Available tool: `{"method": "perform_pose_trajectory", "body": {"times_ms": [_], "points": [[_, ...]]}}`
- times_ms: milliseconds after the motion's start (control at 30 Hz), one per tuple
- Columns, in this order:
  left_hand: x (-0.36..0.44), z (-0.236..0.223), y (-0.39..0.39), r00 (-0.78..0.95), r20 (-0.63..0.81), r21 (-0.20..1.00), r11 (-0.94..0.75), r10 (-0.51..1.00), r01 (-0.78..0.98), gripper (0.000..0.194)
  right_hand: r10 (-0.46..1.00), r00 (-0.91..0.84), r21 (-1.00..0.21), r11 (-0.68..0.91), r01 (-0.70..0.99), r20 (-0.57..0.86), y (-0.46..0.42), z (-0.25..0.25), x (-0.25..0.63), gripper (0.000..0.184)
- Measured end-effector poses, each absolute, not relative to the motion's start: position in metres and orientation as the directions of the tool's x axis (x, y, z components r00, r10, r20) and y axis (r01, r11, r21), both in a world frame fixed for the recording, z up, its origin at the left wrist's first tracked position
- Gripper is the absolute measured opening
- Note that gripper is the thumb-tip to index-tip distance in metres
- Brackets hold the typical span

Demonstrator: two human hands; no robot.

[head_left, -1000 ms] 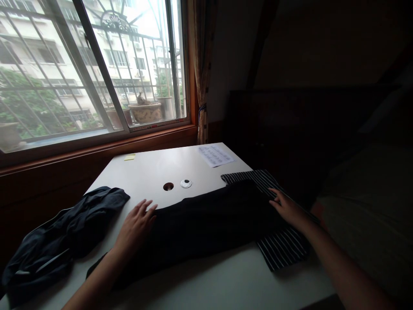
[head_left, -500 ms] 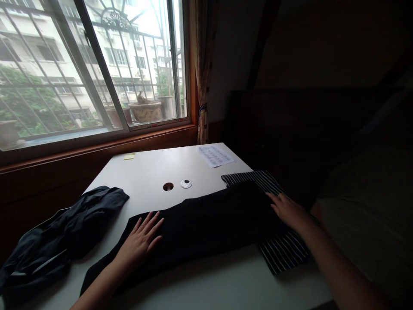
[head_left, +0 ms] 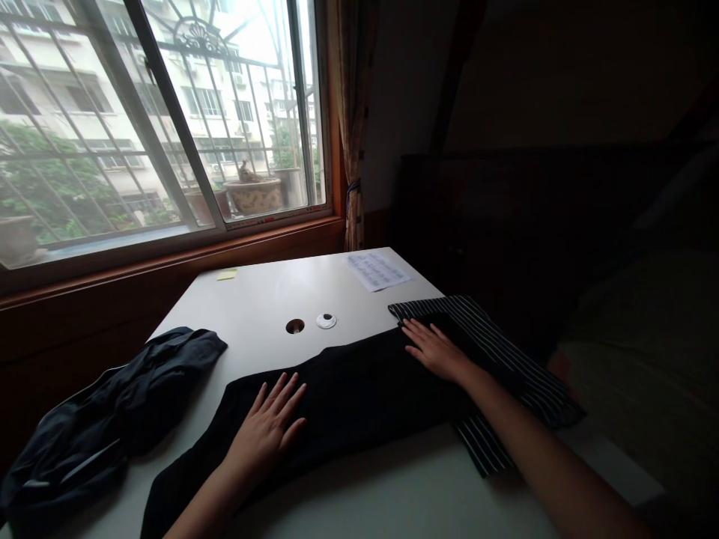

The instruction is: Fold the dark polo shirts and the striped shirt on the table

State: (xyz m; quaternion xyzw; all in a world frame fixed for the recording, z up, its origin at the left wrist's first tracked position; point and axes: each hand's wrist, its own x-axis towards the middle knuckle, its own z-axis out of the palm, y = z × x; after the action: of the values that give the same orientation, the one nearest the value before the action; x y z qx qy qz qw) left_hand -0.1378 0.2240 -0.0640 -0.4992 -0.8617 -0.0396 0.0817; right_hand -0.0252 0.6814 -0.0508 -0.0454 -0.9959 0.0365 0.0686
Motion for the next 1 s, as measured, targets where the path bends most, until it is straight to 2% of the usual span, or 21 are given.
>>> {"method": "perform_pose_trajectory", "body": {"times_ms": [200, 400, 533, 667, 1000], "points": [[-0.148, -0.064, 0.202, -0.553, 0.171, 0.061, 0.552, 0.815, 0.832, 0.059, 0.294, -0.949, -0.177, 0.946, 0.272, 0.114, 0.728, -0.064, -0.019, 0.064], [-0.159, -0.058, 0.171, -0.601, 0.138, 0.071, 0.597, 0.787, 0.799, 0.058, 0.304, -0.939, -0.176, 0.945, 0.276, 0.159, 0.738, -0.076, -0.015, 0.067], [-0.160, -0.060, 0.153, -0.648, 0.126, 0.034, 0.650, 0.751, 0.759, 0.060, 0.349, -0.922, -0.166, 0.932, 0.322, 0.168, 0.738, -0.079, -0.017, 0.069], [-0.160, -0.061, 0.144, -0.718, 0.116, 0.008, 0.722, 0.687, 0.692, 0.061, 0.400, -0.902, -0.166, 0.912, 0.374, 0.164, 0.739, -0.080, -0.017, 0.071], [-0.165, -0.051, 0.143, -0.794, -0.013, -0.019, 0.794, 0.607, 0.608, 0.064, 0.500, -0.859, -0.209, 0.856, 0.473, 0.105, 0.744, -0.067, -0.016, 0.072]]}}
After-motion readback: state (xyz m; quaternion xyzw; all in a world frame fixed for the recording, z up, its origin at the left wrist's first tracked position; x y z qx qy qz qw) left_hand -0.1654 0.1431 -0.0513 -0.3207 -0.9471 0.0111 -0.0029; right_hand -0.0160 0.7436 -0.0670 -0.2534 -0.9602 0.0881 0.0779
